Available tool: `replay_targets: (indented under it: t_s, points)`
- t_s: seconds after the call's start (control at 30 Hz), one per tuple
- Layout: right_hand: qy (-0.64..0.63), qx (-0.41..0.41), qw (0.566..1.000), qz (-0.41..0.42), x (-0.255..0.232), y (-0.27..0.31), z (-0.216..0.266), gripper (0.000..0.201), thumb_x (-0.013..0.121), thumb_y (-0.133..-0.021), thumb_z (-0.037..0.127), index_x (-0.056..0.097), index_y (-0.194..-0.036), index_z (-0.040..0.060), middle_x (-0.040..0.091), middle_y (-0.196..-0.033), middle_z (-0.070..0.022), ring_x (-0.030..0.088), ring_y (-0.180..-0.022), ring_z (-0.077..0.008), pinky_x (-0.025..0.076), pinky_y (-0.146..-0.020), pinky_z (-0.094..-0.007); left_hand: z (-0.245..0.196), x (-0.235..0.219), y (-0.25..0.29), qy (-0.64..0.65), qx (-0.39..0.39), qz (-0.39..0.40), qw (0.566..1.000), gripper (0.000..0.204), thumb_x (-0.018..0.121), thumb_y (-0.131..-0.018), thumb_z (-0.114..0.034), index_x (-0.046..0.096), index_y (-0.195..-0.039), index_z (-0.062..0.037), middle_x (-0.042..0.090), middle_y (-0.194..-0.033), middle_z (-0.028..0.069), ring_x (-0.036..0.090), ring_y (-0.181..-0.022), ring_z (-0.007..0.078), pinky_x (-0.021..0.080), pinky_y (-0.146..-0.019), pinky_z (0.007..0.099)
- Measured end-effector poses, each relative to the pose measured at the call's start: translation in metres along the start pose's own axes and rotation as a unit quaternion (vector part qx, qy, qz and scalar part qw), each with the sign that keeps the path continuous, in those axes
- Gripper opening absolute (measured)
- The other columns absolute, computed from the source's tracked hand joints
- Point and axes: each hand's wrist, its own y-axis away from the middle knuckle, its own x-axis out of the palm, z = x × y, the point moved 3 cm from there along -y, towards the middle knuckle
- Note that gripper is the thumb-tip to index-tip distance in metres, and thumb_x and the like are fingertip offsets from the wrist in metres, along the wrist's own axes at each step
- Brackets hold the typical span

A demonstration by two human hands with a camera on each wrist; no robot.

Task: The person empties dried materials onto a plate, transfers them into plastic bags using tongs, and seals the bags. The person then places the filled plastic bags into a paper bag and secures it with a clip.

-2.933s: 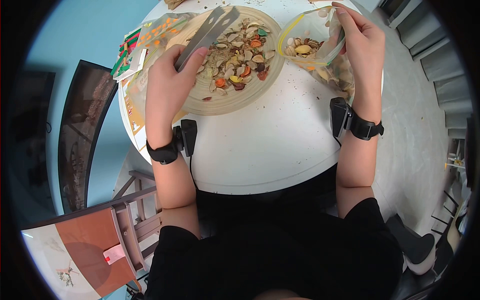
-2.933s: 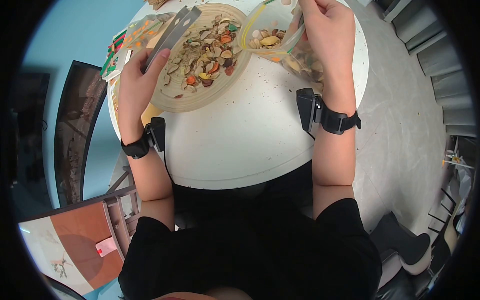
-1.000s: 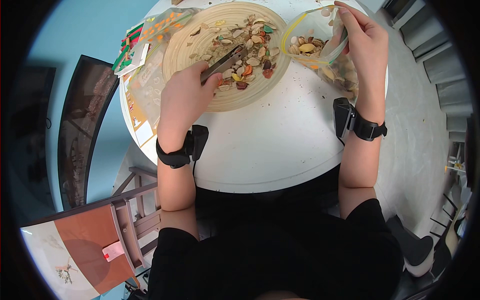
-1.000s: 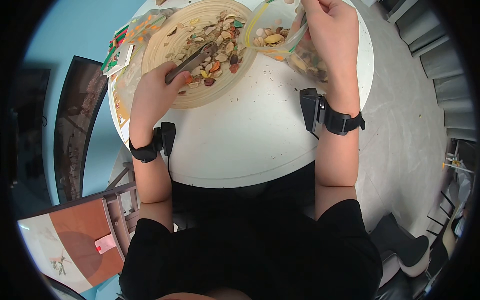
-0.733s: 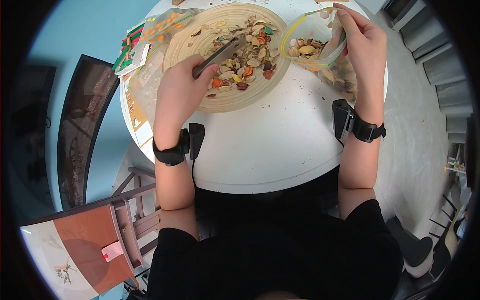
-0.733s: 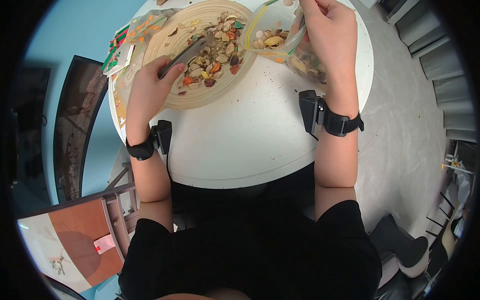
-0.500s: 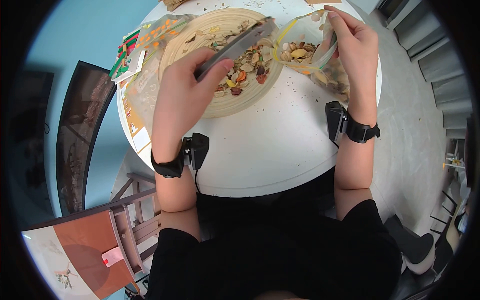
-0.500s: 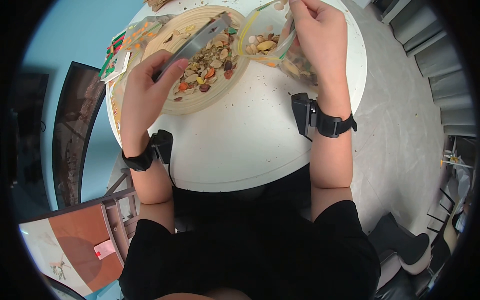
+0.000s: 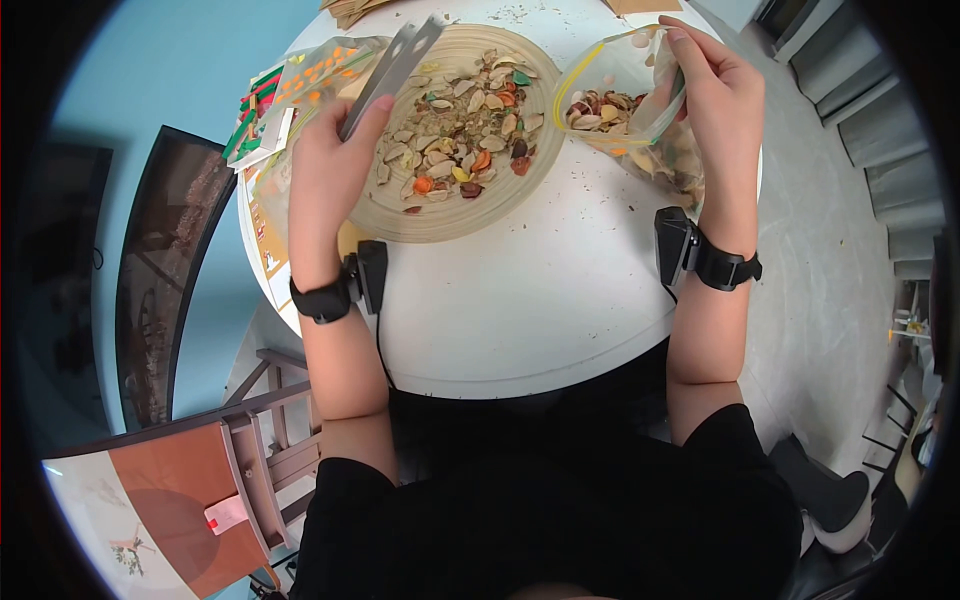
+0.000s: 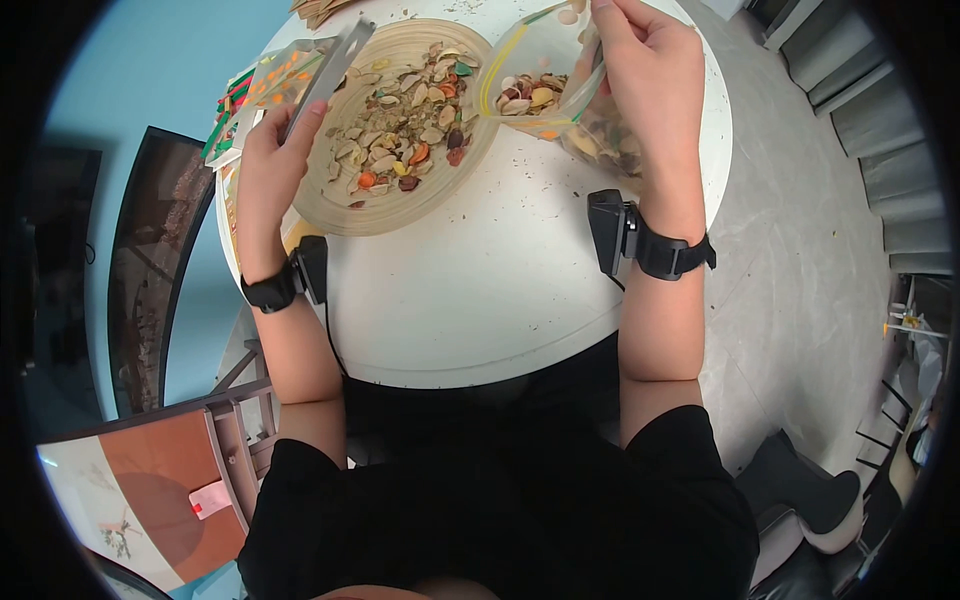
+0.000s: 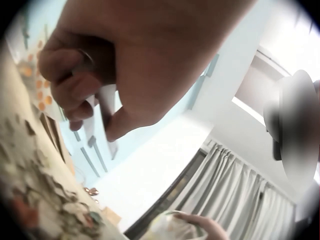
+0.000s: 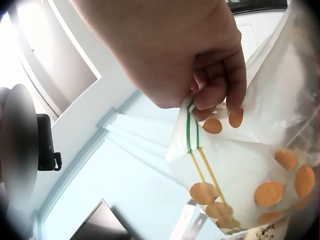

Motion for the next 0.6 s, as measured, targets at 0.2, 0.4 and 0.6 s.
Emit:
replay_targets:
  t_s: [0.2, 0.4, 0.6]
  points:
    - [0.0, 0.001, 1.0, -0.005, -0.002, -0.002, -0.002, 0.029, 0.063, -0.099, 0.023, 0.078, -0.118, 0.0065, 0.064, -0.064, 0.0024, 0.048, -0.052, -0.0025, 0.039, -0.048, -0.0206, 0.056, 0.014, -0.024, -0.12, -0.056, -0.002, 0.991, 0.06, 0.068, -0.092, -0.051, 0.072, -0.104, 0.0073, 0.072, -0.086, 0.0244, 0.069, -0.077, 0.0342, 0.053, -0.075, 0.0407]
    - [-0.003, 0.001, 1.0, -0.004, -0.003, -0.001, -0.002, 0.029, 0.064, -0.099, 0.023, 0.078, -0.118, 0.0059, 0.064, -0.065, 0.0023, 0.048, -0.053, -0.0024, 0.038, -0.048, -0.0209, 0.021, 0.024, -0.007, -0.075, -0.009, 0.12, 0.99, 0.057, 0.068, -0.093, -0.052, 0.07, -0.098, 0.0048, 0.064, -0.075, 0.0115, 0.058, -0.071, 0.0208, 0.047, -0.069, 0.0346]
    - [-0.016, 0.002, 1.0, -0.004, -0.004, -0.001, 0.002, 0.029, 0.064, -0.099, 0.022, 0.078, -0.118, 0.0053, 0.064, -0.065, 0.0021, 0.048, -0.053, -0.0025, 0.038, -0.047, -0.0211, -0.02, 0.019, -0.012, -0.109, 0.048, 0.086, 0.989, 0.055, 0.069, -0.094, -0.051, 0.07, -0.104, 0.0034, 0.068, -0.078, 0.0116, 0.062, -0.074, 0.0191, 0.048, -0.07, 0.0338]
